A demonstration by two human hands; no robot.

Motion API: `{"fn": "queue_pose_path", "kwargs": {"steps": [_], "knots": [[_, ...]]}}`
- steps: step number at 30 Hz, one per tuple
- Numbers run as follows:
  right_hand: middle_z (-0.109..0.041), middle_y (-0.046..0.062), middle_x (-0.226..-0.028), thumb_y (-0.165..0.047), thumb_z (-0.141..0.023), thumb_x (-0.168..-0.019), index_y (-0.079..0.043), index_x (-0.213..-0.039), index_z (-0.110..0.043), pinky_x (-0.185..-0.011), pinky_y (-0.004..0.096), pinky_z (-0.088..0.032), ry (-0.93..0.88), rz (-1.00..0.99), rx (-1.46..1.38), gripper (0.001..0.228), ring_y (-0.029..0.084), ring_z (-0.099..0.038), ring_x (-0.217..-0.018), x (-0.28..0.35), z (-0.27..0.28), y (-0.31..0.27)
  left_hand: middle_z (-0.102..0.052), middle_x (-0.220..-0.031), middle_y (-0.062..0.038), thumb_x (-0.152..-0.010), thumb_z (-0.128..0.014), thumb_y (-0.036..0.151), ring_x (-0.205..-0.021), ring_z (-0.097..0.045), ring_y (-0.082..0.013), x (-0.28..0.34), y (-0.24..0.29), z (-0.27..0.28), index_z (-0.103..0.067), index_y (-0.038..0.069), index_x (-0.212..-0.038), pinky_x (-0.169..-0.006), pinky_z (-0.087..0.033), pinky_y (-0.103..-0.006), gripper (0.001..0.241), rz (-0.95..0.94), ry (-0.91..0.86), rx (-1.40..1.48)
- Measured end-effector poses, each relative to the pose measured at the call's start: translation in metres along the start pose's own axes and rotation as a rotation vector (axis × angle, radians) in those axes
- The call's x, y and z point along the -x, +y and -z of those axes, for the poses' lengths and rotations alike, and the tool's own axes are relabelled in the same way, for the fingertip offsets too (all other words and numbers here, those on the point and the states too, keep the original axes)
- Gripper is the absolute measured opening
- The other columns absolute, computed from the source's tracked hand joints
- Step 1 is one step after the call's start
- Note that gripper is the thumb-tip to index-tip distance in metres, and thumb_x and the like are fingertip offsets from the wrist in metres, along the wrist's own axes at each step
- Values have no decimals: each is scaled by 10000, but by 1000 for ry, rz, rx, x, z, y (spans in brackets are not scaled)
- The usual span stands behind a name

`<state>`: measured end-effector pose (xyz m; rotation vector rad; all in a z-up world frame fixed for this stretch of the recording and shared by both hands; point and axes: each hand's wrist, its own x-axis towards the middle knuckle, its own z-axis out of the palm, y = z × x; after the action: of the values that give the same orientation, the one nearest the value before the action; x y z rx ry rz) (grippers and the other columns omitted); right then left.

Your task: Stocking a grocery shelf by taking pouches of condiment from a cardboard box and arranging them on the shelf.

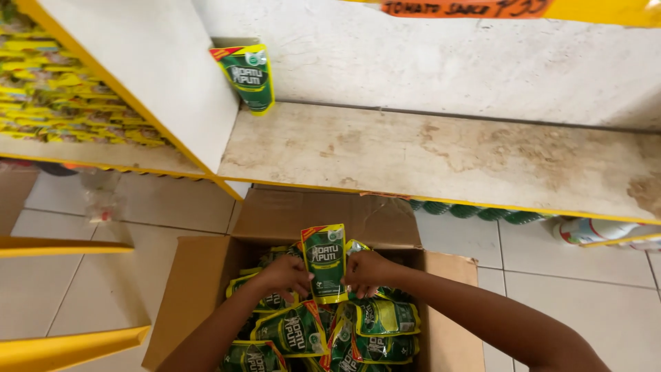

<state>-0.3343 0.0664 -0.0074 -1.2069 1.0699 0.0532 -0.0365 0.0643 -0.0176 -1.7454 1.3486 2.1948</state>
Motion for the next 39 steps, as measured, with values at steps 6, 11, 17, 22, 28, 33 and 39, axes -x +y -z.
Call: {"fn": "queue_pose_path", "kwargs": {"steps": [6,11,17,22,28,33,39], "knots": [[-741,154,-857,-224,-804,-873,45,-1057,-569,-482,360,-602,157,-74,-127,402,252,-757,-643,23,-2,-26,-774,-962,-107,-915,-735,328,-804,-776,-201,-2,-1,-4,-701,22,-1035,-631,-644,-397,331,19,1,4],[-755,139,-870,-200,-800,-876,15,-1078,-587,-493,341,-607,53,-37,-210,364,227,-777,-690,10,0,-13,-775,-925,-74,-917,-760,322,-795,-766,-181,9,13,-4,-684,52,-1040,-619,-625,-359,306,34,-31,15],[-743,138,-934,-213,-767,-914,-62,-1052,-532,-496,335,-583,3,-4,-272,311,218,-767,-714,11,-7,-16,-780,-856,-70,-921,-756,278,-717,-769,-167,8,14,5,-673,45,-991,-572,-592,-330,257,10,-39,-58],[-694,129,-1054,-238,-705,-995,-37,-1119,-522,-572,330,-610,-6,98,-333,299,211,-763,-766,18,-16,-31,-782,-846,-58,-934,-728,246,-699,-767,-147,56,61,19,-712,52,-965,-566,-593,-311,197,-42,-88,-175],[-707,59,-1148,-169,-645,-979,-122,-1356,-530,-664,313,-644,114,395,-432,396,184,-759,-826,39,-15,-84,-794,-771,-58,-896,-702,189,-642,-762,-137,137,136,22,-756,57,-910,-539,-556,-300,144,-231,86,-398],[-727,114,-1066,-126,-636,-1002,-70,-1280,-538,-633,284,-590,227,627,-455,301,187,-746,-799,47,9,-122,-755,-688,-94,-934,-681,189,-630,-746,-150,177,181,30,-702,-3,-845,-619,-569,-308,212,-607,409,-529],[-700,44,-1154,-64,-656,-978,-42,-1164,-552,-704,268,-605,415,842,-471,214,149,-732,-840,43,49,-152,-705,-765,-160,-926,-704,130,-642,-671,-209,148,201,34,-699,-16,-939,-631,-532,-351,147,-895,746,-510]]}}
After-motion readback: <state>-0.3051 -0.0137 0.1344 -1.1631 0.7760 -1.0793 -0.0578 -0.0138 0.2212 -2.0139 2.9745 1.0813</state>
